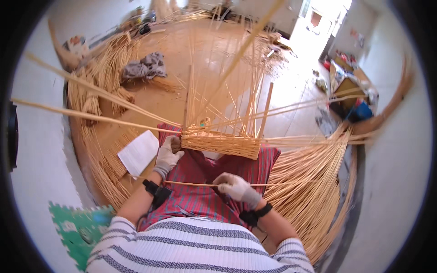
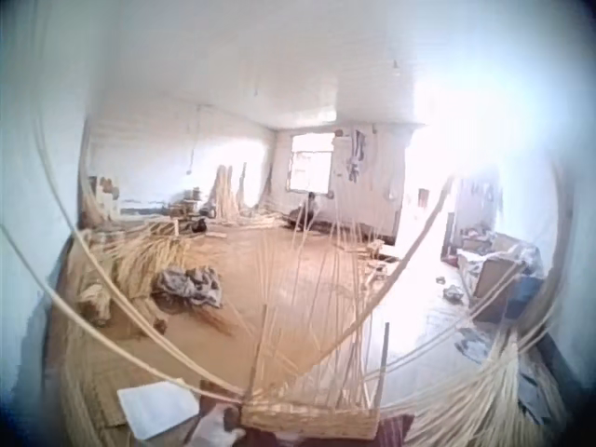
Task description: Weaving a rectangular wicker basket using long wooden sticks.
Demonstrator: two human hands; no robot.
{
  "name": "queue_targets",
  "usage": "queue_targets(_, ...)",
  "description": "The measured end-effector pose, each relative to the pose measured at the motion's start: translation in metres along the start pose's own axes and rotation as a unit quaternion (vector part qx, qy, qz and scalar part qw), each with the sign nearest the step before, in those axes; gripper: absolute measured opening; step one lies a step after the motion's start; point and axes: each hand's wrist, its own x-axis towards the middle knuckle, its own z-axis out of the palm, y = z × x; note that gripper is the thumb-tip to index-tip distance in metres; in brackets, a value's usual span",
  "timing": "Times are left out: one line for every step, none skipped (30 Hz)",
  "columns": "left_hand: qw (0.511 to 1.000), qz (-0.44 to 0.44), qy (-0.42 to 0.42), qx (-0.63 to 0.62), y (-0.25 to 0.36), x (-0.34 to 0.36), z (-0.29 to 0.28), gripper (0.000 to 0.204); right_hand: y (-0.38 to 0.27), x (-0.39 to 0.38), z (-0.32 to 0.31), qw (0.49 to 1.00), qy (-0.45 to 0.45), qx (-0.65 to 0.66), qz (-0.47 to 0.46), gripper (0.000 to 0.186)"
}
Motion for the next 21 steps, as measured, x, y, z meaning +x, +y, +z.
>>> queue_targets(1.0, 0.007, -0.018, -0.002, 0.004, -0.001, 0.005, 0.041, 0.004, -0.012, 0.005, 0.999, -0.004, 0.026, 0.02, 0.029)
queue_targets(1.0, 0.016, -0.006, -0.019, 0.0, -0.001, 0.002, 0.034, 0.0, -0.019, 0.014, 1.0, -0.001, -0.011, 0.011, 0.03)
queue_targets(0.999, 0.026, 0.012, 0.03, -0.004, -0.004, -0.003, 0.029, -0.004, -0.026, 0.018, 0.999, 0.005, -0.048, 0.003, 0.031)
queue_targets(0.995, 0.045, 0.016, 0.082, -0.003, -0.001, -0.005, 0.024, -0.003, -0.03, 0.016, 0.997, -0.003, -0.075, 0.019, 0.045)
queue_targets(0.988, 0.062, 0.019, 0.139, 0.005, -0.004, -0.006, 0.02, -0.003, -0.029, 0.015, 1.0, 0.024, -0.019, 0.007, 0.051)
queue_targets(0.991, 0.061, 0.029, 0.116, 0.014, -0.01, 0.004, 0.011, -0.002, -0.027, 0.014, 0.998, 0.053, 0.037, -0.004, 0.057)
queue_targets(0.994, 0.082, -0.037, 0.057, 0.032, -0.018, 0.013, 0.01, -0.001, -0.027, 0.012, 0.991, 0.087, 0.097, -0.019, 0.063)
queue_targets(0.988, 0.082, -0.131, 0.015, 0.036, -0.021, 0.022, 0.01, -0.004, -0.017, 0.003, 0.995, 0.084, 0.051, -0.006, 0.082)
queue_targets(0.973, 0.072, -0.22, 0.011, 0.046, -0.026, 0.028, 0.016, -0.014, -0.009, 0.001, 0.995, 0.074, 0.067, -0.02, 0.086)
queue_targets(0.948, 0.041, -0.315, -0.019, 0.058, -0.033, 0.036, 0.02, -0.028, 0.0, 0.004, 0.993, 0.066, 0.085, -0.036, 0.09)
queue_targets(0.912, -0.038, -0.404, -0.055, 0.069, -0.039, 0.04, 0.024, -0.037, 0.01, 0.009, 0.991, 0.056, 0.104, -0.058, 0.094)
queue_targets(0.884, -0.071, -0.457, -0.068, 0.076, -0.043, 0.047, 0.028, -0.02, 0.027, 0.014, 0.992, 0.064, 0.051, -0.095, 0.105)
queue_targets(0.891, -0.06, -0.434, -0.12, 0.062, -0.049, 0.054, 0.029, -0.04, 0.029, 0.015, 0.996, 0.026, 0.026, -0.076, 0.109)
queue_targets(0.885, -0.036, -0.442, -0.14, 0.051, -0.045, 0.055, 0.026, -0.035, 0.035, 0.019, 0.997, 0.02, 0.007, -0.072, 0.108)
queue_targets(0.878, -0.012, -0.449, -0.165, 0.046, -0.038, 0.054, 0.024, -0.03, 0.038, 0.019, 0.998, 0.013, -0.015, -0.065, 0.108)
queue_targets(0.875, -0.042, -0.465, -0.128, 0.051, -0.032, 0.047, 0.022, -0.034, 0.037, 0.016, 0.999, -0.006, 0.01, -0.051, 0.105)
queue_targets(0.871, -0.075, -0.477, -0.094, 0.061, -0.029, 0.037, 0.021, -0.041, 0.032, 0.011, 0.998, -0.03, 0.034, -0.035, 0.103)
queue_targets(0.865, -0.108, -0.486, -0.059, 0.071, -0.025, 0.028, 0.02, -0.043, 0.028, 0.007, 0.997, -0.056, 0.058, -0.02, 0.1)
queue_targets(0.877, -0.108, -0.466, -0.048, 0.087, -0.019, 0.02, 0.02, -0.02, 0.031, 0.002, 0.993, -0.04, 0.095, -0.063, 0.086)
queue_targets(0.901, -0.11, -0.417, -0.054, 0.096, -0.011, 0.01, 0.021, -0.018, 0.021, -0.015, 0.993, -0.043, 0.106, -0.009, 0.063)
queue_targets(0.921, -0.11, -0.369, -0.059, 0.102, -0.001, 0.001, 0.021, -0.033, 0.008, -0.036, 0.997, -0.019, 0.02, 0.079, 0.041)
